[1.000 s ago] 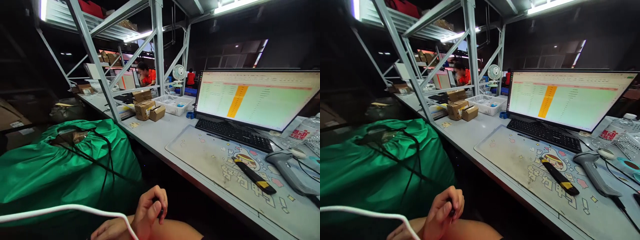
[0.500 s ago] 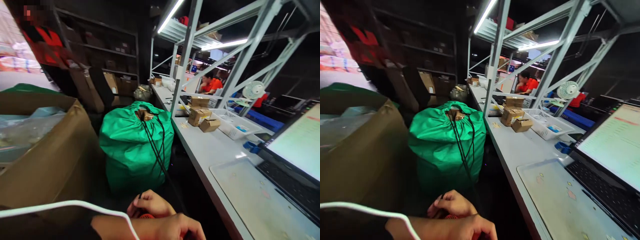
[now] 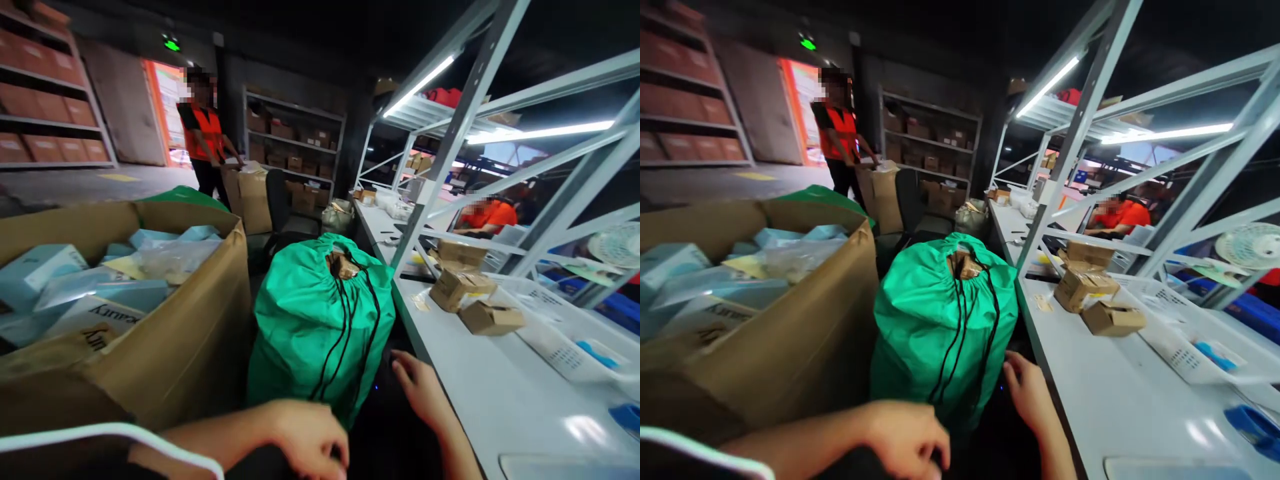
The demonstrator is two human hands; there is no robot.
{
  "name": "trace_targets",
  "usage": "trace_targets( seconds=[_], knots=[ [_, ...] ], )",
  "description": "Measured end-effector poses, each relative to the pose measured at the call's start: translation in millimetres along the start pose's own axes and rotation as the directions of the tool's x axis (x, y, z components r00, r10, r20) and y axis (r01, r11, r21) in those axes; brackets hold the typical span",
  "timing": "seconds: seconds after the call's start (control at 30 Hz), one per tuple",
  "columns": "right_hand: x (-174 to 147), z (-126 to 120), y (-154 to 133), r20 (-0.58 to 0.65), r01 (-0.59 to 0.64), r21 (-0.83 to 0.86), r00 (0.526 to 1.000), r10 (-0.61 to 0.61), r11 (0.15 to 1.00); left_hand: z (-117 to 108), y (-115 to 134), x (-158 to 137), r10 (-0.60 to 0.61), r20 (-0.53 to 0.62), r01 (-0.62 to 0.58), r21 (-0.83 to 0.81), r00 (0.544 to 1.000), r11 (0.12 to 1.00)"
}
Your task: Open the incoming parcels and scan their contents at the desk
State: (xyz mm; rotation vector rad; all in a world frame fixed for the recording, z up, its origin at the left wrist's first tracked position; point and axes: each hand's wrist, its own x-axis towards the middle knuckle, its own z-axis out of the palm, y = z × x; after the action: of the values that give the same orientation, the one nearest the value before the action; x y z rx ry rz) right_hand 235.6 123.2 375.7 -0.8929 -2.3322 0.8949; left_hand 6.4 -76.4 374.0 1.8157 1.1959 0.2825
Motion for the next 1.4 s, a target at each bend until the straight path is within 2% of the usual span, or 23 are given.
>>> trace_targets(
  seconds=[0.03,0.07,0.1,0.13,0.2,0.23,0.3,0.33,0.4,0.47,0.53,0.63,0.73,0.83,0.97,1.1,1.23,1.4],
  knots=[
    [22,-3,-5,-0.027,0.029,-0.028,0.999,-0.029,0.999,-29,5,-1,0.002,-0.151,0.0,0.011,0.989,1.0],
    [45,-5,-10,-0.053,0.056,-0.055,0.997,-0.059,0.997,-61,9,-2,0.016,-0.346,-0.004,0.037,0.938,0.999],
    [68,-6,-14,-0.074,0.083,-0.084,0.993,-0.089,0.993,-96,12,-2,0.032,-0.517,0.003,0.067,0.856,0.998],
    [91,-5,-19,-0.088,0.106,-0.117,0.989,-0.117,0.987,-133,13,-1,0.035,-0.639,0.032,0.093,0.769,0.995],
    [133,0,-29,-0.096,0.14,-0.204,0.982,-0.163,0.969,-204,6,5,-0.042,-0.84,0.241,0.106,0.541,0.965],
    [152,3,-34,-0.097,0.152,-0.258,0.979,-0.182,0.954,-236,-1,10,-0.09,-0.883,0.319,0.071,0.461,0.945],
    [184,11,-43,-0.081,0.163,-0.384,0.974,-0.21,0.909,-285,-22,21,-0.186,-0.913,0.437,-0.009,0.363,0.899],
    [196,16,-47,-0.049,0.159,-0.449,0.978,-0.202,0.879,-301,-34,27,-0.246,-0.914,0.493,-0.059,0.323,0.868],
    [214,26,-51,0.048,0.135,-0.559,0.99,-0.131,0.818,-319,-57,41,-0.363,-0.895,0.592,-0.149,0.261,0.792],
    [225,35,-51,0.133,0.114,-0.621,0.99,-0.039,0.776,-324,-77,55,-0.45,-0.864,0.664,-0.202,0.226,0.72],
    [229,42,-49,0.151,0.106,-0.642,0.989,-0.01,0.759,-325,-92,68,-0.499,-0.838,0.71,-0.212,0.221,0.671],
    [233,47,-47,0.153,0.137,-0.654,0.987,-0.047,0.744,-329,-107,82,-0.535,-0.812,0.758,-0.195,0.231,0.623],
    [237,49,-55,0.24,0.222,-0.624,0.967,-0.087,0.749,-330,-115,92,-0.546,-0.802,0.791,-0.161,0.244,0.59],
    [241,55,-70,0.29,0.296,-0.59,0.946,-0.145,0.751,-321,-118,99,-0.541,-0.803,0.808,-0.134,0.251,0.574],
    [239,72,-85,0.34,0.327,-0.596,0.93,-0.138,0.733,-296,-116,97,-0.49,-0.837,0.798,-0.114,0.243,0.592],
    [219,79,-90,0.334,0.29,-0.617,0.938,-0.09,0.732,-271,-108,81,-0.406,-0.891,0.77,-0.111,0.203,0.629],
    [185,66,-95,0.336,0.322,-0.617,0.933,-0.13,0.718,-249,-93,69,-0.378,-0.907,0.751,-0.119,0.183,0.649],
    [130,47,-99,0.37,0.427,-0.572,0.896,-0.245,0.7,-213,-64,53,-0.368,-0.908,0.741,-0.104,0.202,0.664]
  ],
)
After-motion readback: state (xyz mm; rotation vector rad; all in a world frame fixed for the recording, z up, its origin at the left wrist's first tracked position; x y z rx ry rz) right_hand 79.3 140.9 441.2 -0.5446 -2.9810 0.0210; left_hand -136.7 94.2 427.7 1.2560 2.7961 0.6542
